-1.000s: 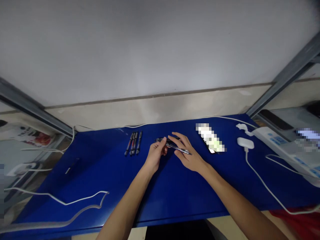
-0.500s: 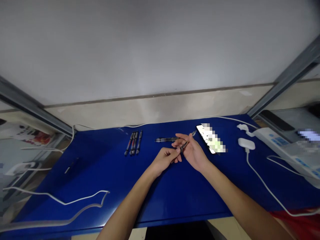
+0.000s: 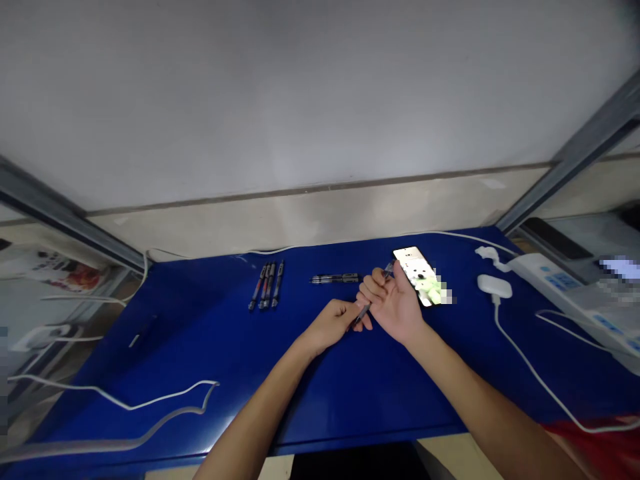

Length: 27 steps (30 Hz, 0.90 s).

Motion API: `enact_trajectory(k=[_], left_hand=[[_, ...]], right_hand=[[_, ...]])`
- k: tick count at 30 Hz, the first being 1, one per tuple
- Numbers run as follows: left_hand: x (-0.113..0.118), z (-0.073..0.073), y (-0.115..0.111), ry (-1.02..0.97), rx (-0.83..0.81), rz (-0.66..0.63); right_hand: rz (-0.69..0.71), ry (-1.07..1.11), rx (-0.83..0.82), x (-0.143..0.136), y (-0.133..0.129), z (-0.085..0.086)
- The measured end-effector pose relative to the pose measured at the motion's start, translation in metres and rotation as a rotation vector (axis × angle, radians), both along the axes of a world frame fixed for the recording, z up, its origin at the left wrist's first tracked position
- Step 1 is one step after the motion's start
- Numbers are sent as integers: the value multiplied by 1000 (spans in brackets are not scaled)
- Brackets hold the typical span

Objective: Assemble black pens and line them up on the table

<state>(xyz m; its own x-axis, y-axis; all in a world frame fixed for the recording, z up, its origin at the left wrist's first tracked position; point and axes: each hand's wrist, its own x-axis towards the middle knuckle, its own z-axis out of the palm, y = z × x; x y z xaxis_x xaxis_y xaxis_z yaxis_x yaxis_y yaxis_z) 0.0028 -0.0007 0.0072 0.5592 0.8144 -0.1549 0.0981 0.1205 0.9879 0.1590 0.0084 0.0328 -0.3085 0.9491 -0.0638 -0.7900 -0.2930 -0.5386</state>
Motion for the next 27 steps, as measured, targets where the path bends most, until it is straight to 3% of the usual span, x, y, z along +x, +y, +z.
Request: enact_trajectory(k=[3, 9, 12, 16, 21, 27], left_hand=[[2, 0, 1, -29, -36, 29], [-1, -7, 10, -208, -208, 247], [-5, -10, 13, -280, -247, 295], [-8, -12, 15, -306, -265, 276], [-7, -12, 15, -234, -245, 164], [-8, -17, 16, -239, -217, 142]], right_hand=[[-10, 25, -5, 4, -1, 4], [-104, -8, 12, 18, 3, 7], [-153, -11, 26, 23, 7, 8], [-148, 10, 28, 26, 10, 5], [-144, -16, 26, 25, 8, 3], [-134, 21, 7, 24, 6, 5]])
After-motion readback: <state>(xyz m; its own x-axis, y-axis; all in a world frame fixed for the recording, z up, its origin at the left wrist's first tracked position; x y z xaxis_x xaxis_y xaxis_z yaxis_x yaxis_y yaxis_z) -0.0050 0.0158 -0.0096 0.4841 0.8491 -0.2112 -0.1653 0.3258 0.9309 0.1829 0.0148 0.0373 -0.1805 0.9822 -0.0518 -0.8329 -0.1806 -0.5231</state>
